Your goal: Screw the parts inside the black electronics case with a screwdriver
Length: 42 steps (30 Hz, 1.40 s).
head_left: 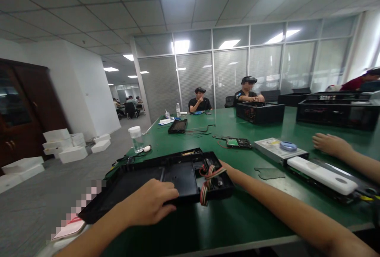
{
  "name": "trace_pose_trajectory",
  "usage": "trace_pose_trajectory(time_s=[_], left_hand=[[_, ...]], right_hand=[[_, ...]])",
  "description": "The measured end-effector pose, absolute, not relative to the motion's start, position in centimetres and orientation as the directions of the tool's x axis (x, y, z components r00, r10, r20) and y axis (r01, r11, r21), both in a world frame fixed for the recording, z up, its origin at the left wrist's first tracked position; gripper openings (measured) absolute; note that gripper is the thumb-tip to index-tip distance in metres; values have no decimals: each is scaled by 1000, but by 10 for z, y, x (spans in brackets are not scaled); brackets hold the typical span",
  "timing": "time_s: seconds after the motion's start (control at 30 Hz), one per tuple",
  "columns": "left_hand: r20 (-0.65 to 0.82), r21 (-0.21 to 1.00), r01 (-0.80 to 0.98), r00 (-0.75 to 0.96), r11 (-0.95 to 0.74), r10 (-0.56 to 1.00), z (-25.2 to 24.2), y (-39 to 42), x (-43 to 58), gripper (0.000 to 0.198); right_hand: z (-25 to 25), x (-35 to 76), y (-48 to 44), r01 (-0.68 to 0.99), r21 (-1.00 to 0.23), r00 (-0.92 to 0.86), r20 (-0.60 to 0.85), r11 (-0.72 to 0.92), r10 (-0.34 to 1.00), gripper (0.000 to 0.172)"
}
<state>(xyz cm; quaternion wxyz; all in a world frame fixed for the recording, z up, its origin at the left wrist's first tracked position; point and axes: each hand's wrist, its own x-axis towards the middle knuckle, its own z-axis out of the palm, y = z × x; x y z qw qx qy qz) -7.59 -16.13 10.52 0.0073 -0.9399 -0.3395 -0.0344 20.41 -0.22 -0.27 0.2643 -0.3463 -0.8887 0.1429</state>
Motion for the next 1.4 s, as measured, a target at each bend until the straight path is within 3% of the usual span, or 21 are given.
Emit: trace_pose_trajectory(time_s=[0.07,0.13,0.17,0.23,0.33,0.43,0.57,0.7,0.77,0.93,1.07,1.17,1.3,1.4], left_hand=[[43,-13,642,766,-767,641,90,-175,-72,11],[19,-30,649,761,-760,649,73,-181,-69,9],[6,-36,654,756,-756,654,65,-182,-68,8],[-16,-43,663,747,-747,665,51,-179,-67,9],[-56,-36,681,729,-731,682,41,-165,-68,13],[-149,23,659,746,-752,649,43,-150,-69,17],[-141,32,649,756,-760,640,50,-129,-69,29],[139,-69,755,655,-652,743,47,-86,-79,35],[202,-76,788,612,-611,765,40,-57,-88,37],[87,81,751,649,-655,756,24,-10,-107,24],[94,71,730,674,-680,733,22,-6,-109,30],[193,-61,664,740,-745,644,20,-12,-103,38],[274,-304,492,865,-816,420,9,-17,-92,13],[292,-395,449,889,-802,354,2,-16,-91,12]], right_hand=[[-7,223,6,548,-330,-693,335,769,638,39],[-13,250,20,590,-123,-734,331,798,593,44],[-16,265,28,644,-44,-711,334,764,618,44],[-21,294,44,746,-3,-624,347,666,700,36],[-28,323,62,811,-166,-477,366,560,799,24],[-31,319,62,772,-405,-365,349,490,863,35],[-30,274,40,611,-593,-445,291,525,847,45],[-26,232,17,470,-570,-551,407,674,728,39],[-23,223,11,431,-523,-595,448,736,667,35],[-23,224,8,468,-502,-595,430,728,679,33],[-26,222,8,461,-504,-598,432,731,675,33],[-30,220,10,449,-530,-588,431,720,684,31],[-35,219,14,443,-571,-558,427,691,712,31],[-37,220,16,441,-590,-550,417,676,723,32]])
